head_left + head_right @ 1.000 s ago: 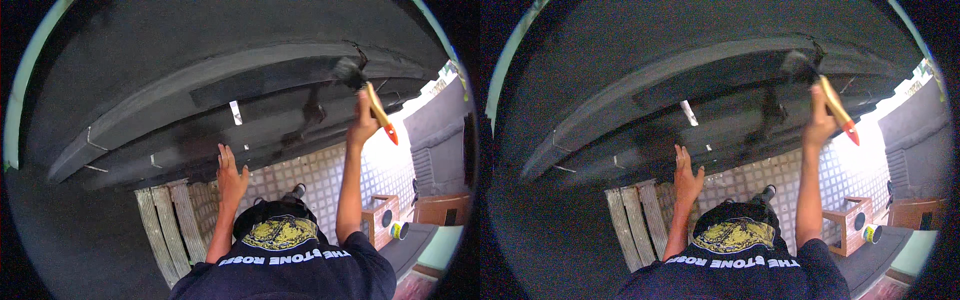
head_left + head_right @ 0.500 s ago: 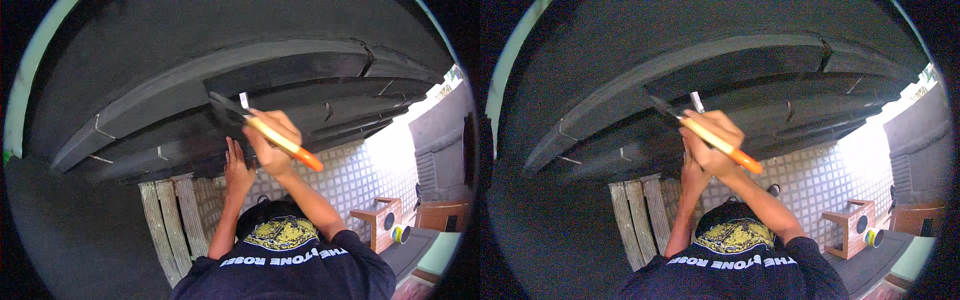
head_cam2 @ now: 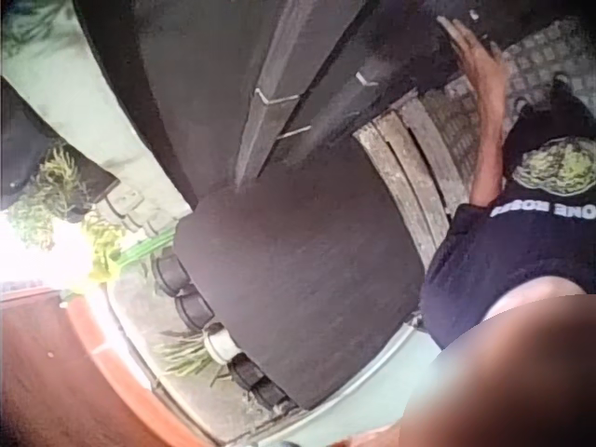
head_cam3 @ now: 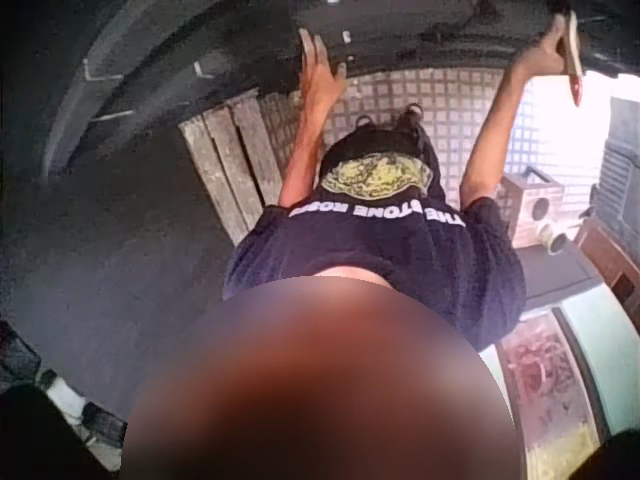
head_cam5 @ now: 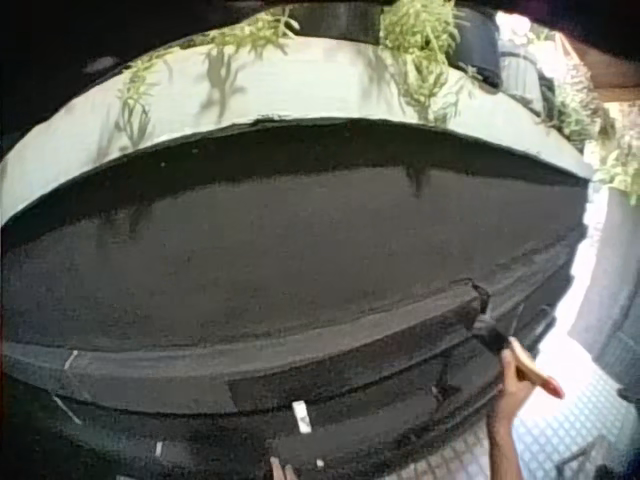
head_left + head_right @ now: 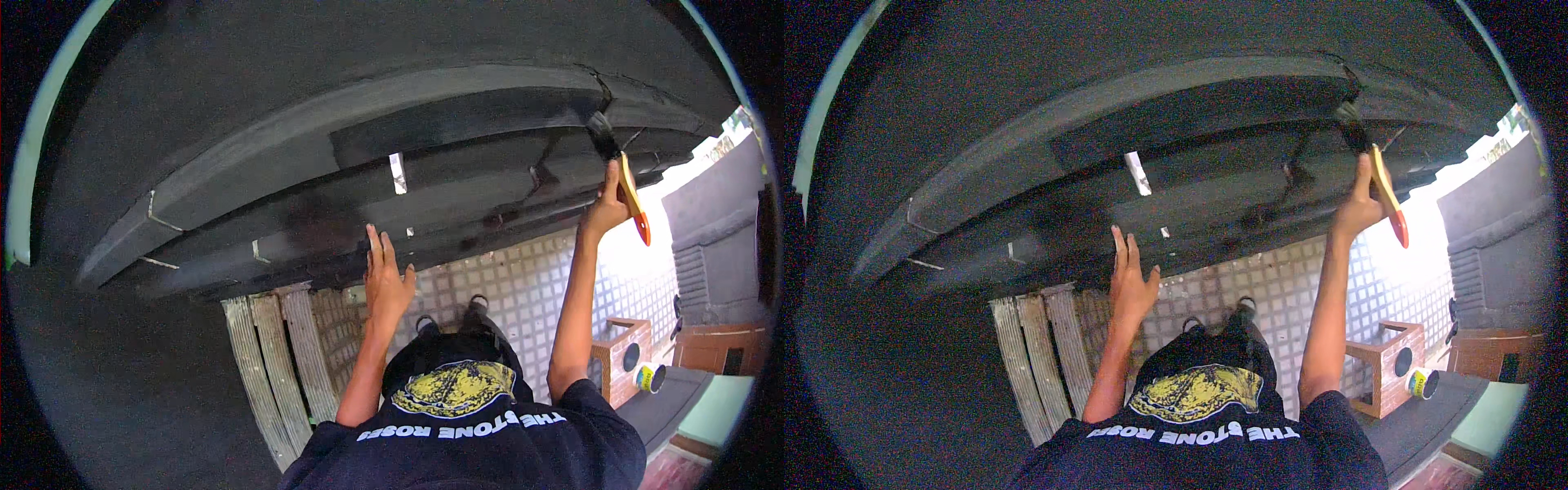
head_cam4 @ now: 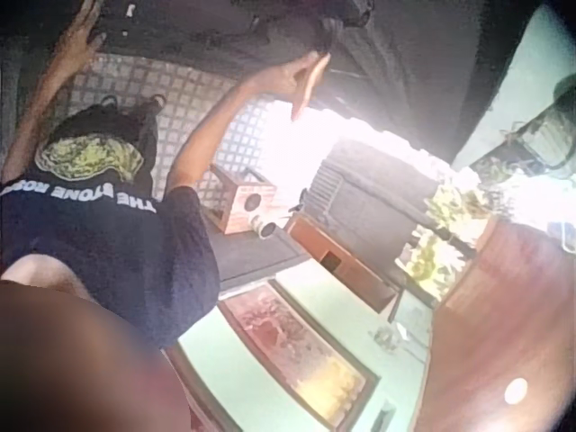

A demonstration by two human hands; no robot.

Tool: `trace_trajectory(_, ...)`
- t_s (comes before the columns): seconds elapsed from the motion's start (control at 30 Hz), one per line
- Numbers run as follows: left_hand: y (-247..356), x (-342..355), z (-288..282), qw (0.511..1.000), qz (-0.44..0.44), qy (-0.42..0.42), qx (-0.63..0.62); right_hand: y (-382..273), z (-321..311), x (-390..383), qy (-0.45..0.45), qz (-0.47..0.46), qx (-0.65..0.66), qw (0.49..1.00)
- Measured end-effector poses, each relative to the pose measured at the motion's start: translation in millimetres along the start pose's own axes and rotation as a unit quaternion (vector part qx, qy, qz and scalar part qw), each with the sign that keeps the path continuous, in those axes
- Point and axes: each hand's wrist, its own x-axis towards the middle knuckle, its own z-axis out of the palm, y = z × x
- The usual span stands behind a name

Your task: Painting the underside of a ceiling structure with black paint.

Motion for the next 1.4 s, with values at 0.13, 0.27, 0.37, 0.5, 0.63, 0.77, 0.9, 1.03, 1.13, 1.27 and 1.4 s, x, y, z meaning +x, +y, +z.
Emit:
trace_trajectory(0.13, 1, 0, 1, 1.0, -0.006, -0.001, -0.002, -19, -10, -14, -0.027, 0.036, -0.023, 0.999)
trace_trajectory(0.27, 14, -1, 4, 1.0, -0.013, 0.004, 0.001, -79, 10, -83, -0.178, -0.022, 0.031, 0.983)
trace_trajectory(0.37, 13, -1, 4, 0.999, -0.022, 0.017, 0.017, -120, 38, -114, -0.348, -0.123, 0.128, 0.92)
trace_trajectory(0.5, 38, 4, -1, 0.995, -0.09, -0.023, 0.035, -105, 64, -130, -0.31, -0.112, 0.193, 0.924)
trace_trajectory(0.63, 27, 1, 9, 0.996, -0.069, 0.042, 0.046, -55, 46, -69, -0.248, -0.007, 0.12, 0.961)
trace_trajectory(0.77, 22, 3, 7, 0.997, -0.036, 0.045, 0.042, 6, 2, -7, -0.104, 0.012, 0.002, 0.995)
trace_trajectory(0.9, 26, 5, 1, 0.996, -0.077, 0.033, 0.012, -8, -19, -3, -0.119, 0.042, -0.041, 0.991)
trace_trajectory(1.03, 15, 2, 4, 0.997, -0.072, 0.021, -0.005, -30, -20, -11, -0.01, 0.098, -0.03, 0.995)
trace_trajectory(1.13, 19, -1, -10, 0.998, -0.062, -0.01, -0.028, -30, -37, -13, -0.01, 0.038, -0.034, 0.999)
trace_trajectory(1.27, -12, -3, -26, 0.996, 0.05, -0.025, -0.075, -46, -29, -42, -0.087, 0.095, 0.04, 0.991)
trace_trajectory(1.4, -52, -5, -75, 0.996, 0.067, 0.031, -0.055, -81, -4, -77, -0.105, 0.126, 0.102, 0.981)
